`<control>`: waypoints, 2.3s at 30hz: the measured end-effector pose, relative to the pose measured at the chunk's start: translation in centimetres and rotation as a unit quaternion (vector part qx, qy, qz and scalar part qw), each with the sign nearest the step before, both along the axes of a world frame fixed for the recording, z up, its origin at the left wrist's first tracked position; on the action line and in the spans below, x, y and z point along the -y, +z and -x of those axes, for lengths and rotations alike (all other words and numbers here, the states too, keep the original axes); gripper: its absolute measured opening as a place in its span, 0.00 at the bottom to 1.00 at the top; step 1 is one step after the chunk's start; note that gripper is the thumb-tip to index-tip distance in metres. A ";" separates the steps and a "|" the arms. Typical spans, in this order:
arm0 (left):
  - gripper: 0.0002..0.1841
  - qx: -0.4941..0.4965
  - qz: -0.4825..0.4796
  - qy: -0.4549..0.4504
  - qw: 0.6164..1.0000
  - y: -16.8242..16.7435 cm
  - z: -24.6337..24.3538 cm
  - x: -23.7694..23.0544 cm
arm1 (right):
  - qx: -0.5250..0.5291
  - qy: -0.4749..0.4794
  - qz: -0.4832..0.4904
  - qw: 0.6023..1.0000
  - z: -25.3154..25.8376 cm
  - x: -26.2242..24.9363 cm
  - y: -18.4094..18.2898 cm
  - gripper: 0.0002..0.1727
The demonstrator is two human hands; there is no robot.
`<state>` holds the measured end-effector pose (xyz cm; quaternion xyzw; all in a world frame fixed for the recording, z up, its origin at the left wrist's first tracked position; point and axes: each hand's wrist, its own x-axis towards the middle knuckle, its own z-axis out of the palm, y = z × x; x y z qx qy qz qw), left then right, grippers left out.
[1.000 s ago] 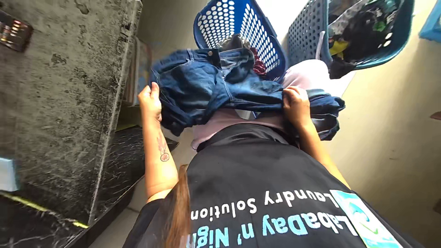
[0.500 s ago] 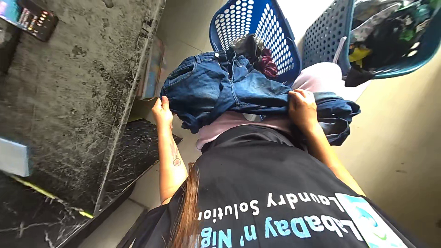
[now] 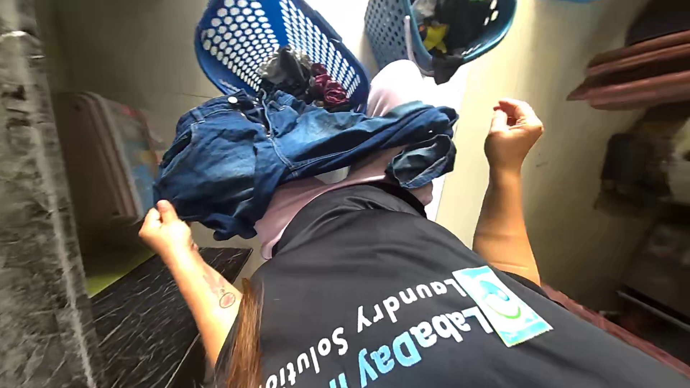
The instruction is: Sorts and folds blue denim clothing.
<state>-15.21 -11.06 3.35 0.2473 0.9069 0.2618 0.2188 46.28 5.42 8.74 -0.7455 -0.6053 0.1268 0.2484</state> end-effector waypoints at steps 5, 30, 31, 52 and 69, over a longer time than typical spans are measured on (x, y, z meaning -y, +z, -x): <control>0.21 -0.004 0.005 0.002 1.000 0.1 -0.1 0.1 | -0.009 -0.061 0.015 0.998 -1.8 1.6 0.9 0.20; 0.21 -0.036 0.030 -0.016 0.999 0.5 -0.9 0.7 | -0.036 0.000 0.180 0.983 1.6 0.1 -1.5 0.19; 0.21 -0.037 0.033 -0.019 0.999 0.5 -0.8 0.7 | -0.037 0.000 0.179 0.983 1.5 0.1 -1.5 0.19; 0.59 -0.071 0.045 -0.173 0.981 2.6 -11.5 -6.7 | 0.006 0.059 0.253 0.966 8.5 1.6 -4.2 0.55; 0.37 -0.009 0.293 -0.124 0.948 1.5 -11.5 -15.3 | 0.024 0.064 0.222 0.973 8.7 -2.5 -3.1 0.32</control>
